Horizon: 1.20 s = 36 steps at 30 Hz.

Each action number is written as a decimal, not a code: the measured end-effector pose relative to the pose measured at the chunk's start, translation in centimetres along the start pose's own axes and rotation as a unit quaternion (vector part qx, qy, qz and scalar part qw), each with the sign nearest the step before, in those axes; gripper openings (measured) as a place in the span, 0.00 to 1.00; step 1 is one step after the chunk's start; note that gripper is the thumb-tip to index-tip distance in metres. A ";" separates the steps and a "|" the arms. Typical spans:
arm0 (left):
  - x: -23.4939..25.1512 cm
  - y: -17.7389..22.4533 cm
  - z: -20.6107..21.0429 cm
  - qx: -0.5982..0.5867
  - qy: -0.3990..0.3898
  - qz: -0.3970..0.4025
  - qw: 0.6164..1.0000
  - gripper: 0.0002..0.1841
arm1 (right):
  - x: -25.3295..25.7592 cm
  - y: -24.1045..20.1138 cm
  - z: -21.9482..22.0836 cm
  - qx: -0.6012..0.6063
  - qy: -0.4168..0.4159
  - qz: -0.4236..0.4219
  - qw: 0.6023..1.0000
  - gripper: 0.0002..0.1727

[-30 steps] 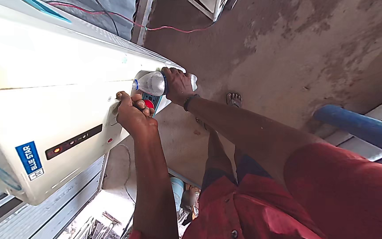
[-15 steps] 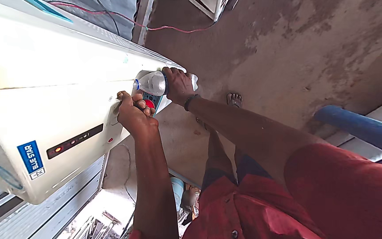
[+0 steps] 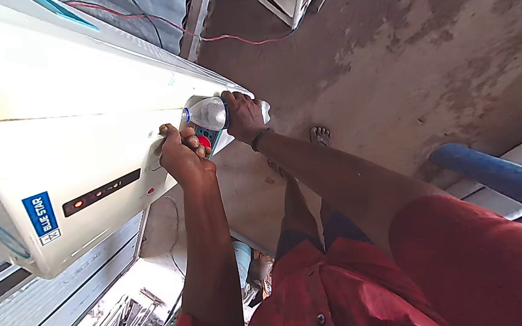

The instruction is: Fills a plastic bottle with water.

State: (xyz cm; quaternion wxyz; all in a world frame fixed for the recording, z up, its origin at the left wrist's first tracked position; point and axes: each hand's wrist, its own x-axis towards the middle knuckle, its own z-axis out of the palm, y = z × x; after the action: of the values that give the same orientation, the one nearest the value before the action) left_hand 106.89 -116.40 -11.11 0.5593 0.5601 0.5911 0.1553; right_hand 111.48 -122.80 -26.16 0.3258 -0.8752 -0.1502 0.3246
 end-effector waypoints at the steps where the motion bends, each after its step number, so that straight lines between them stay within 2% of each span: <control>1: 0.1 0.0 0.0 0.001 0.000 0.000 1.000 0.23 | 0.0 0.0 0.0 0.000 0.000 0.000 1.000 0.47; 17: -0.1 0.1 0.1 -0.015 -0.005 -0.003 1.000 0.23 | 0.0 0.1 0.0 -0.001 0.009 -0.007 1.000 0.42; 36: -0.3 0.1 0.1 -0.017 0.002 0.000 1.000 0.21 | 0.0 -0.2 -0.1 -0.005 0.002 0.005 1.000 0.44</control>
State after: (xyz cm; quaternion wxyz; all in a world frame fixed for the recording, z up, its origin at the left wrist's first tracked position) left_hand 106.99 -116.62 -10.91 0.5672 0.5503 0.5897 0.1665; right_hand 111.53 -122.73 -25.98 0.3198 -0.8783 -0.1467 0.3238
